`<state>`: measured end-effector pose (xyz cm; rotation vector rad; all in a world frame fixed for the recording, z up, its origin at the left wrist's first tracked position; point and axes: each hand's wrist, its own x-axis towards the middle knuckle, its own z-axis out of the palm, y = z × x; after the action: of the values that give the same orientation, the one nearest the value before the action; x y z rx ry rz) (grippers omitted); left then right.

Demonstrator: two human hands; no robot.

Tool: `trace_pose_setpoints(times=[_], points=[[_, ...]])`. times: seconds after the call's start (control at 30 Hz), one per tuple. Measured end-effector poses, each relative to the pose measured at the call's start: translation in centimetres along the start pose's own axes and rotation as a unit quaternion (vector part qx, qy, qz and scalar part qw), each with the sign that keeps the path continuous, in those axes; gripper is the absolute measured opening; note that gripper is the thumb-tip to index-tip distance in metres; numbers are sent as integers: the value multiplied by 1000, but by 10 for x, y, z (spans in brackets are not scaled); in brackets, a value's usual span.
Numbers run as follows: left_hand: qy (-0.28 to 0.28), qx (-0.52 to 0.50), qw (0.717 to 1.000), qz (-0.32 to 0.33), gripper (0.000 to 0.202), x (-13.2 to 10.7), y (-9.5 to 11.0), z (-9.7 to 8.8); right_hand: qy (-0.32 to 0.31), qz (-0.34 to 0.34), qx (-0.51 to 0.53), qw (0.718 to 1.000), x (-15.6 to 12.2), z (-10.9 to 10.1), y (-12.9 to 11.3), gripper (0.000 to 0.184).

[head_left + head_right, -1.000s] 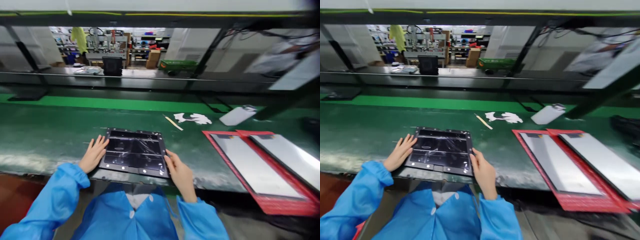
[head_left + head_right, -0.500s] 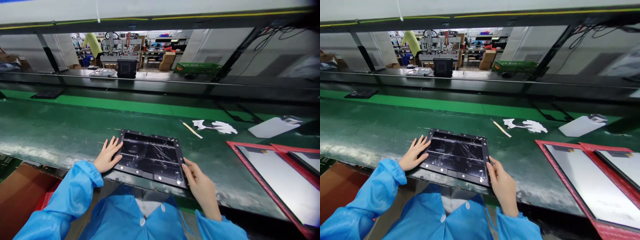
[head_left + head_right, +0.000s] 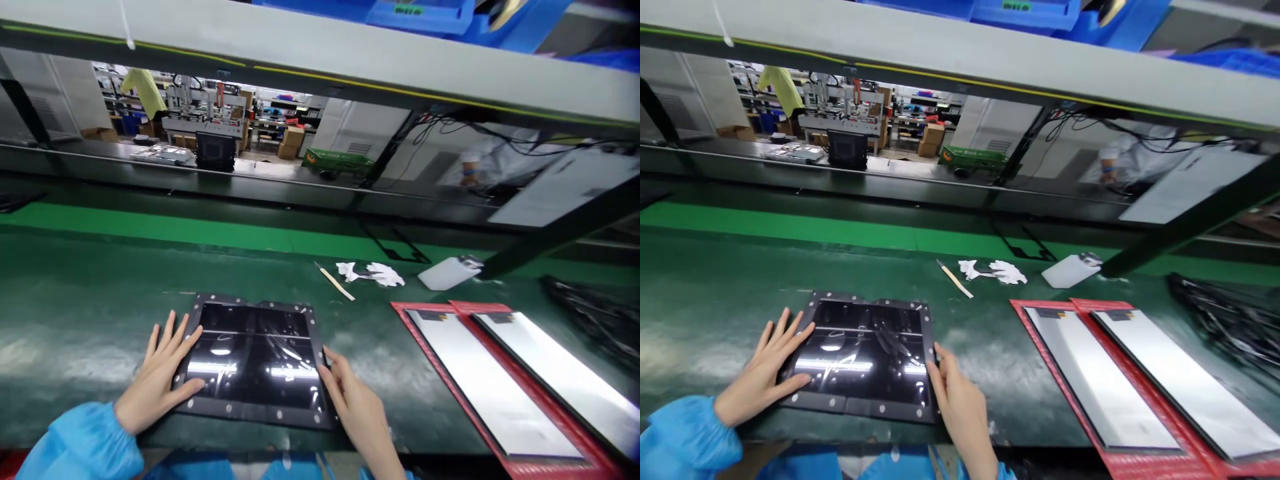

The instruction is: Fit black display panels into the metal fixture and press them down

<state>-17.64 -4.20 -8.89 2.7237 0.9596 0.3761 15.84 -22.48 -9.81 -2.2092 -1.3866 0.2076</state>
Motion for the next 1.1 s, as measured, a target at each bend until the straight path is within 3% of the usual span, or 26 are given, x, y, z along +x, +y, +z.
trace_pose_setpoints(times=[0.3,0.47,0.6,0.8,0.93,1.1], points=[[49,-16,997,-51,55,19,16,9,-39,-60,-12,997,19,-17,0,37],[69,-18,995,-67,63,25,10,23,-56,-93,-21,994,58,-44,5,32],[73,-4,995,-73,71,25,4,31,-31,-130,15,991,95,-56,-17,26],[65,7,993,-95,68,28,21,20,-87,-266,18,960,126,-22,-65,37],[74,14,992,-99,66,28,26,19,-96,-303,2,948,128,0,-73,39],[79,15,992,-100,67,26,23,21,-87,-324,22,942,124,11,-74,43]])
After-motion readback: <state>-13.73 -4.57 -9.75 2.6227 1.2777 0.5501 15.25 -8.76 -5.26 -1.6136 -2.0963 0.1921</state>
